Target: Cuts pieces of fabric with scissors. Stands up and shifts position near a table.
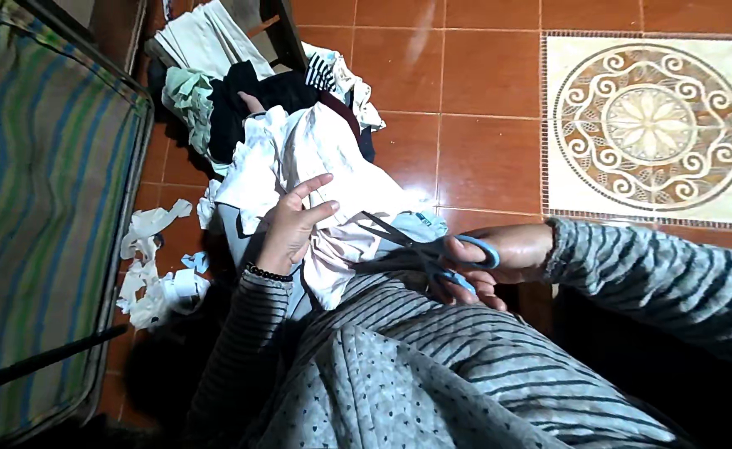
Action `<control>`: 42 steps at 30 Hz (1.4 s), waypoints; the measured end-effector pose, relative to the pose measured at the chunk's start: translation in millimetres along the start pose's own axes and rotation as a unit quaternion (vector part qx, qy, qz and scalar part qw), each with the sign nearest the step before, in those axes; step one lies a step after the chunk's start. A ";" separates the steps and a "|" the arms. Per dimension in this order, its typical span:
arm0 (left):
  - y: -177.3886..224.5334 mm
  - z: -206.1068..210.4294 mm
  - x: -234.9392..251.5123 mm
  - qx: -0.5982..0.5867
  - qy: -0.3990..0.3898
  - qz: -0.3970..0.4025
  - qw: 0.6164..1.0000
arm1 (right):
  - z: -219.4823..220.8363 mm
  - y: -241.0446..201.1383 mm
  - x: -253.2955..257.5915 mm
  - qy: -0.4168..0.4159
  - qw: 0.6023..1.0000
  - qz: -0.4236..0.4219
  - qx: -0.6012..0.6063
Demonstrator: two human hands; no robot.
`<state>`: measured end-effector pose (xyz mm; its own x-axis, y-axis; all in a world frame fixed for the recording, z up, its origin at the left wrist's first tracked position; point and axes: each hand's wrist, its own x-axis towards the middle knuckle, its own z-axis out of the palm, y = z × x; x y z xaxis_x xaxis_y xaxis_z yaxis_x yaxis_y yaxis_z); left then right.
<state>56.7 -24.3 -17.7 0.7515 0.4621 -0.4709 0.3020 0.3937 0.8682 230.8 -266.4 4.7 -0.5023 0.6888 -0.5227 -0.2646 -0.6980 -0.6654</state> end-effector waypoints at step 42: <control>3.9 7.1 -13.5 0.017 0.024 0.181 0.983 | 31.4 17.8 76.8 0.125 0.938 -0.324 -0.006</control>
<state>51.9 -34.6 -6.8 0.7854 0.6037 -0.1364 0.0403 0.1701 0.9846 161.7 -232.1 -30.5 -0.0297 0.9930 -0.1141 -0.4370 -0.1155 -0.8920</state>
